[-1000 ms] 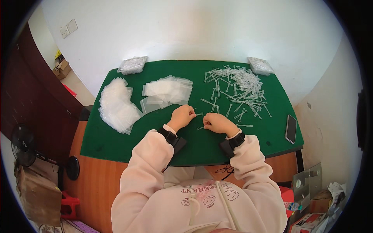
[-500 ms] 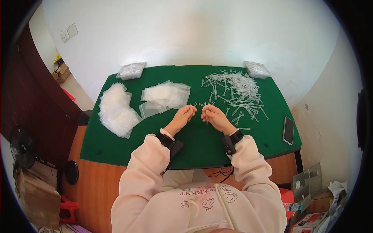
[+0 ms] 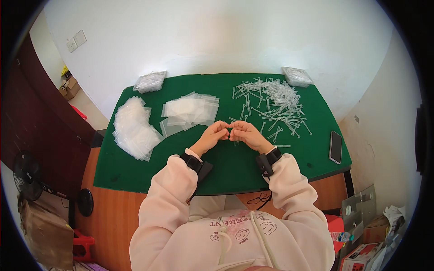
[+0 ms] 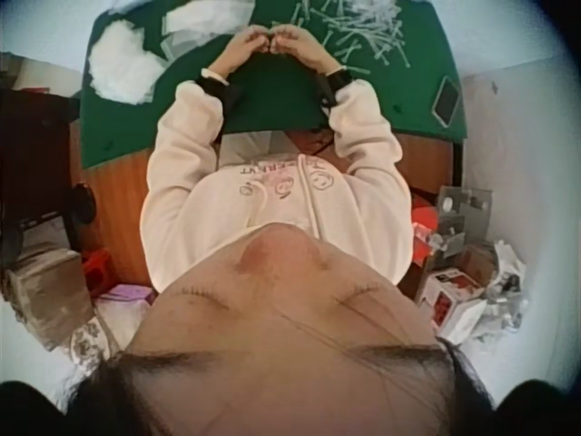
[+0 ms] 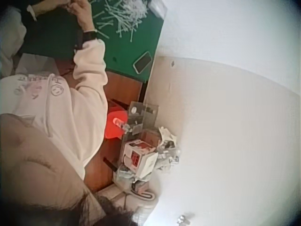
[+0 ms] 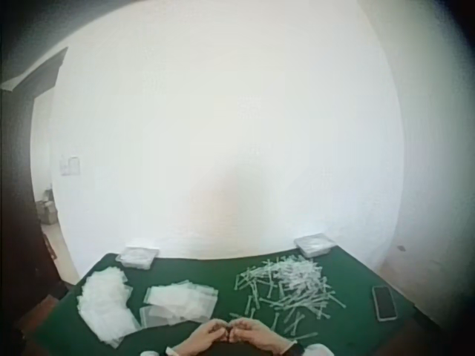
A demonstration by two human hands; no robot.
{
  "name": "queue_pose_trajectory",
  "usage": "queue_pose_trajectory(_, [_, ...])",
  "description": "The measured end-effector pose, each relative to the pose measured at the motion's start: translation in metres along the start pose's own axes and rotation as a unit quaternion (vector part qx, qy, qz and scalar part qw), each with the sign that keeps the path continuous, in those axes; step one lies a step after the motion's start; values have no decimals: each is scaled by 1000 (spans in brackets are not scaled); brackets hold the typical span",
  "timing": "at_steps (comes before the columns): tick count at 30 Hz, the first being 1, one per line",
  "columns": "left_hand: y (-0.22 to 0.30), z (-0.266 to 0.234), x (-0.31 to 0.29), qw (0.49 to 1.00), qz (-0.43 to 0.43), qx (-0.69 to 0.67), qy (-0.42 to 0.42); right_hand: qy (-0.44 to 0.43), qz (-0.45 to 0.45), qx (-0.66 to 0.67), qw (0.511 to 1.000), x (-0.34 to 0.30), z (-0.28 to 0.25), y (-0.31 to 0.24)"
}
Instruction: Placing small white items into plastic bags.
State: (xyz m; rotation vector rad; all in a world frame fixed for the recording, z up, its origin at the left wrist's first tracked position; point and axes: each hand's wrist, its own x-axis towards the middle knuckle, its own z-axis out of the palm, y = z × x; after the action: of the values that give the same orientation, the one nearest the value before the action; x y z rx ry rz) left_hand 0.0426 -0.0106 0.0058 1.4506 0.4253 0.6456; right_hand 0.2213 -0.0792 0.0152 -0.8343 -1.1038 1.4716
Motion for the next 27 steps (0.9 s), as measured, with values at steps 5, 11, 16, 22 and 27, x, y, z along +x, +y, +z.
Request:
queue_pose_trajectory(5, [-6, -5, 2, 999, 5, 52, -15, -35, 5, -130, 991, 0, -5, 4])
queue_pose_trajectory(11, [4, -10, 31, 976, 34, 213, 32, 204, -172, -316, 911, 3, -43, -16])
queue_pose_trajectory(16, [0, 4, 65, 882, 180, 433, 39, 312, -160, -494, 795, -2, -60, -14])
queue_pose_trajectory(22, [-10, 18, 84, 834, 160, 528, 8, 139, -43, -588, 796, -11, -49, -17])
queue_pose_trajectory(27, [-12, 21, 87, 811, 93, 578, -11, 35, -31, -628, 777, -19, -43, -26])
